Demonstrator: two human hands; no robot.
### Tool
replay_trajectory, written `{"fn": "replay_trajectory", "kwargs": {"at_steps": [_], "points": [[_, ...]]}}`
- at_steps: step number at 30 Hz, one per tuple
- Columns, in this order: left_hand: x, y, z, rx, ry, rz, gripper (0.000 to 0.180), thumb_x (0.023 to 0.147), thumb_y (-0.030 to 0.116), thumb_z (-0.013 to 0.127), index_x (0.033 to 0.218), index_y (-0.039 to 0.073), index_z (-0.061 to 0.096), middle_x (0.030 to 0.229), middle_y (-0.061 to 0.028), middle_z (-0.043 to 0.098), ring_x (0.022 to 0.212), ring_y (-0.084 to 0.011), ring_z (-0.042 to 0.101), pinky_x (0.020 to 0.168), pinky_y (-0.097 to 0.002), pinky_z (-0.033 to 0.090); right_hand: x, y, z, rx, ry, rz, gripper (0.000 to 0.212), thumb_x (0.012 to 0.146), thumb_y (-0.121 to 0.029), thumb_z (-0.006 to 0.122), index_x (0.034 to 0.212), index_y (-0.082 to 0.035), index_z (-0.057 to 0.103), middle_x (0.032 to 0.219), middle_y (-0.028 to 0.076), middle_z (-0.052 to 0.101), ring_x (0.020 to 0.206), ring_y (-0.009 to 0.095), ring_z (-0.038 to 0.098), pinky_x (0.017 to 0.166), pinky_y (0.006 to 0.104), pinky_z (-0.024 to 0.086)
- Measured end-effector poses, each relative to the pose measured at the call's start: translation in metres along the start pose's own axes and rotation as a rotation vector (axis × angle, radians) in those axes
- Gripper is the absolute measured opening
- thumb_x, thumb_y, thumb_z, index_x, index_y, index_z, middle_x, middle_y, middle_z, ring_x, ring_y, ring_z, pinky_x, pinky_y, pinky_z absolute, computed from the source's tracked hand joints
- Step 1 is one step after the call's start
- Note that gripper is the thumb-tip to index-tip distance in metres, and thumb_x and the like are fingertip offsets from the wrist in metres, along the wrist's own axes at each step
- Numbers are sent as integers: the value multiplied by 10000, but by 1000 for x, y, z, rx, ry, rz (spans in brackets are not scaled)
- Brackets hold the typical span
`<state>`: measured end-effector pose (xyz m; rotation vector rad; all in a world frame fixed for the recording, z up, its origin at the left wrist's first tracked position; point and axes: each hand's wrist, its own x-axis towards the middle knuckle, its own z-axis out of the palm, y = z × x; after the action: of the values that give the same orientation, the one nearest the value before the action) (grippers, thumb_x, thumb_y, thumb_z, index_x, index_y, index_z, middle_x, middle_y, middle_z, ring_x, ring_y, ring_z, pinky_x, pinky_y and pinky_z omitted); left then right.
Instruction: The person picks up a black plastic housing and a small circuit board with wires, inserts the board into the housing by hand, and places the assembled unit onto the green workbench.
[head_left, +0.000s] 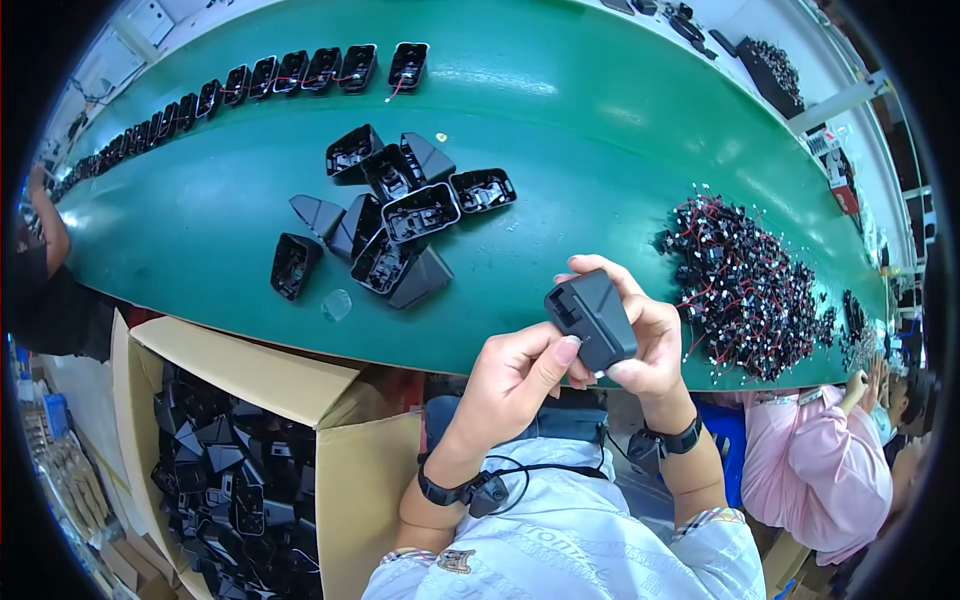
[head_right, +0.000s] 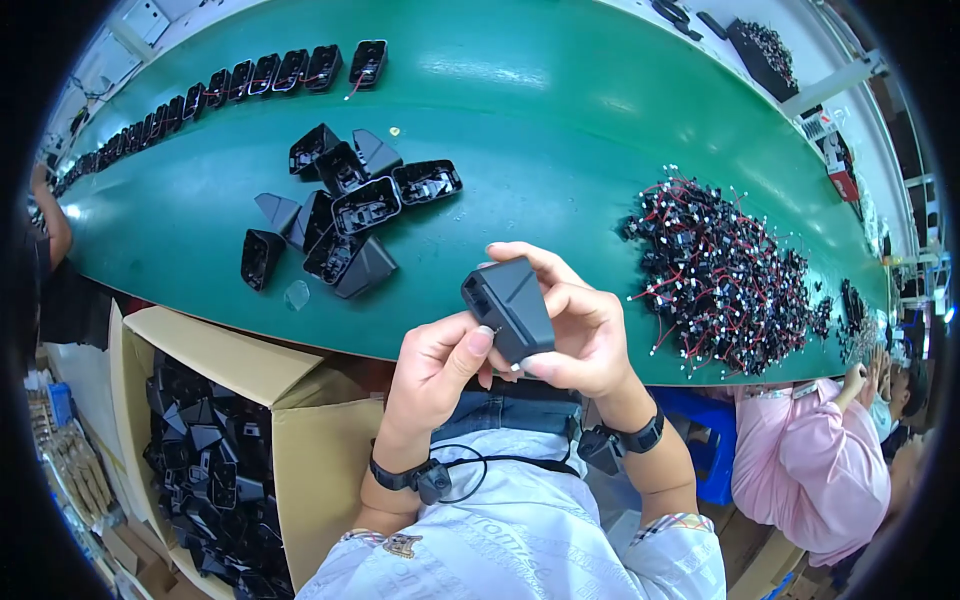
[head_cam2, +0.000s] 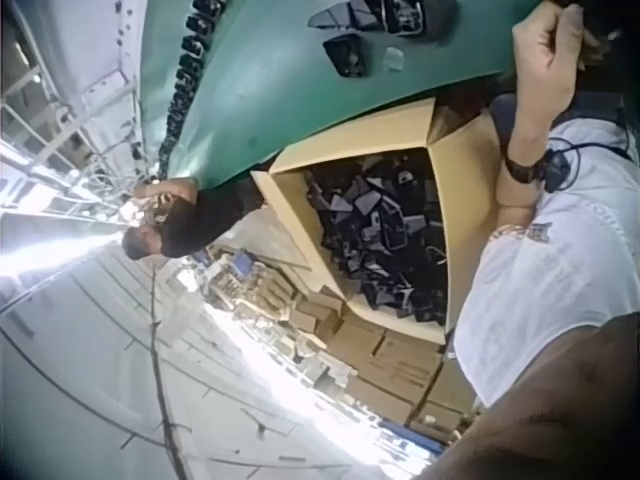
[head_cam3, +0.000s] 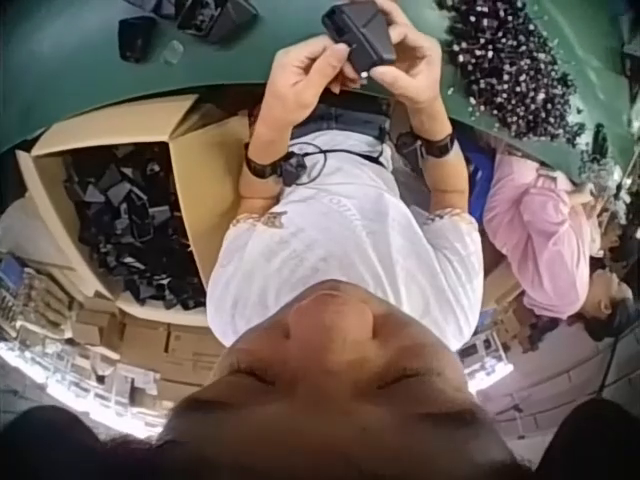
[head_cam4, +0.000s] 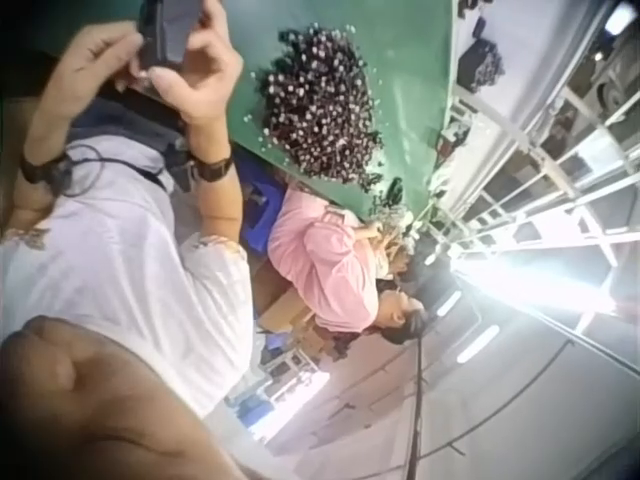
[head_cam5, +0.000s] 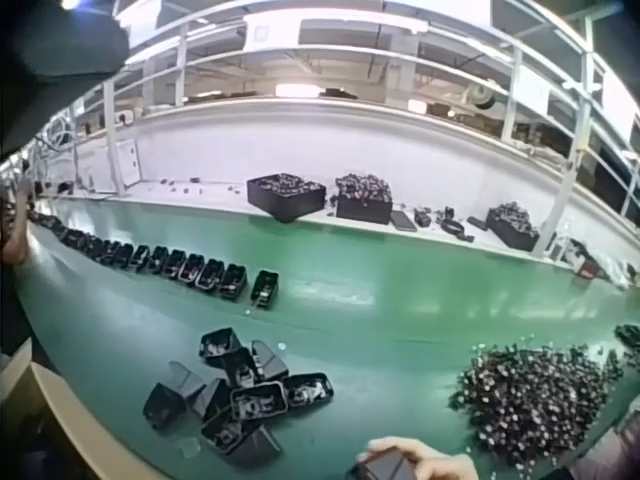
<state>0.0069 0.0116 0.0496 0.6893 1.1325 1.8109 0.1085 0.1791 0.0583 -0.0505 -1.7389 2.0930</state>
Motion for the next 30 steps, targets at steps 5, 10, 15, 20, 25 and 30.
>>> {"fn": "replay_trajectory", "kwargs": {"at_steps": [5, 10, 15, 20, 25, 30], "points": [[3, -1, -17, 102, 179, 91, 289, 1042, 188, 584, 848, -11, 665, 792, -62, 693, 707, -113, 634, 640, -249, 491, 81, -34, -3, -856, -148, -266, 269, 687, -149, 829, 811, -36, 619, 1414, 250, 556, 1260, 361, 586, 1056, 465, 442], [-7, 2, -42, 594, 684, 499, 169, 962, 67, 593, 810, -3, 612, 840, -98, 662, 775, -193, 617, 718, -297, 489, 229, 9, -43, -1439, -209, -264, 245, 728, -185, 790, 847, -31, 642, 1341, 187, 603, 1149, 398, 611, 974, 436, 504], [-13, -6, -54, 972, 847, 606, 88, 872, 62, 664, 814, 15, 618, 939, -111, 659, 932, -305, 610, 842, -393, 490, 292, 61, -33, -1646, -230, -189, 280, 722, -297, 797, 873, -79, 706, 1304, 175, 610, 1069, 376, 623, 924, 452, 509], [-15, -21, -65, 1121, 917, 614, 82, 850, 88, 686, 831, 31, 630, 1047, -117, 638, 1052, -347, 573, 949, -459, 449, 306, 85, -7, -1681, -223, -171, 277, 745, -319, 805, 865, -91, 703, 1350, 140, 573, 1172, 342, 578, 990, 452, 468], [-7, -17, -57, 1232, 902, 662, 206, 814, 109, 740, 997, 52, 664, 1192, -135, 607, 1180, -381, 523, 1016, -488, 424, 281, 64, -27, -1708, -190, -316, 403, 792, -362, 806, 1058, -78, 702, 1434, 154, 530, 1285, 362, 530, 1069, 465, 438], [-7, -14, -62, 1347, 875, 481, 421, 775, 107, 774, 1187, 111, 692, 1319, -76, 605, 1279, -389, 477, 1076, -502, 361, 164, -42, -5, -1357, -374, -48, 400, 850, -287, 768, 1149, -41, 667, 1167, 174, 678, 1000, 327, 679, 876, 422, 544]]}}
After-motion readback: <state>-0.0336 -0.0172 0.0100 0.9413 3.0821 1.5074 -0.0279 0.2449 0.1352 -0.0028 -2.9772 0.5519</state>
